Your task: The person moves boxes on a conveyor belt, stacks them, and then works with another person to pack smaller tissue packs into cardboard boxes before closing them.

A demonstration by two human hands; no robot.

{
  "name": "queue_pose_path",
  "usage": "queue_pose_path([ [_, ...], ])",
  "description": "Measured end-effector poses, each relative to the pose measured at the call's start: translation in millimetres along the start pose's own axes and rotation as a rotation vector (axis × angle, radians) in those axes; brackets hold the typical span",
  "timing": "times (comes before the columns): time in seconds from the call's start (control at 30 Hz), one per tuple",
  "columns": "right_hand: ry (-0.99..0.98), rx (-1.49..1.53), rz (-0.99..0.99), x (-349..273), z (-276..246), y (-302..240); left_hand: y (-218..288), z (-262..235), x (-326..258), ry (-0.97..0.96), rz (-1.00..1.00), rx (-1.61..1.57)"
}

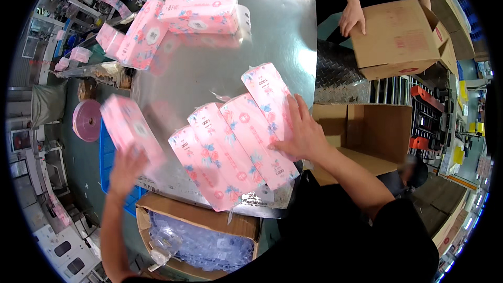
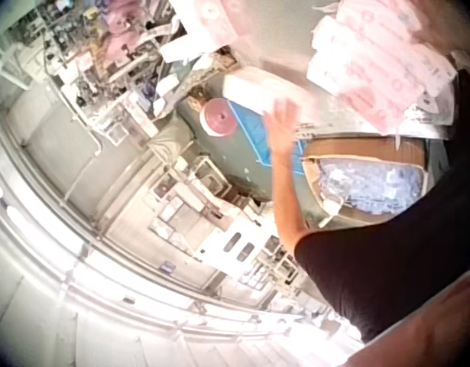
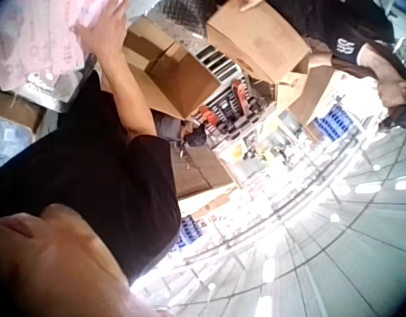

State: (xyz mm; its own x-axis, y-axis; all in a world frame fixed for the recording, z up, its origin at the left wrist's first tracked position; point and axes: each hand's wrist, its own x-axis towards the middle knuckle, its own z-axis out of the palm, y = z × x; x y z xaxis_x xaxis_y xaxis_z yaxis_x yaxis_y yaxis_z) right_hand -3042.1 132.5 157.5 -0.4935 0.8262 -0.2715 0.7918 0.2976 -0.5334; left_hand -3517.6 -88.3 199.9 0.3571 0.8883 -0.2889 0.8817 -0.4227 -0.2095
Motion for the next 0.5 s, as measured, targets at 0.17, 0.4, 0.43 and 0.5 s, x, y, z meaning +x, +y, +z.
queue_pose_path([
  [0.17,-0.178,-0.057,0.145,17,-20,-19,166,24,-4,0.207,0.078,-0.200],
  [0.4,-0.414,0.494,0.293,80,-37,54,193,34,-16,0.538,-0.979,-1.923],
  [0.43,-0.484,0.665,0.367,84,-36,59,178,38,-4,0.517,-0.881,-2.261],
  [0.5,-0.691,0.679,0.242,88,-37,48,154,61,6,0.369,-0.843,-2.437],
])
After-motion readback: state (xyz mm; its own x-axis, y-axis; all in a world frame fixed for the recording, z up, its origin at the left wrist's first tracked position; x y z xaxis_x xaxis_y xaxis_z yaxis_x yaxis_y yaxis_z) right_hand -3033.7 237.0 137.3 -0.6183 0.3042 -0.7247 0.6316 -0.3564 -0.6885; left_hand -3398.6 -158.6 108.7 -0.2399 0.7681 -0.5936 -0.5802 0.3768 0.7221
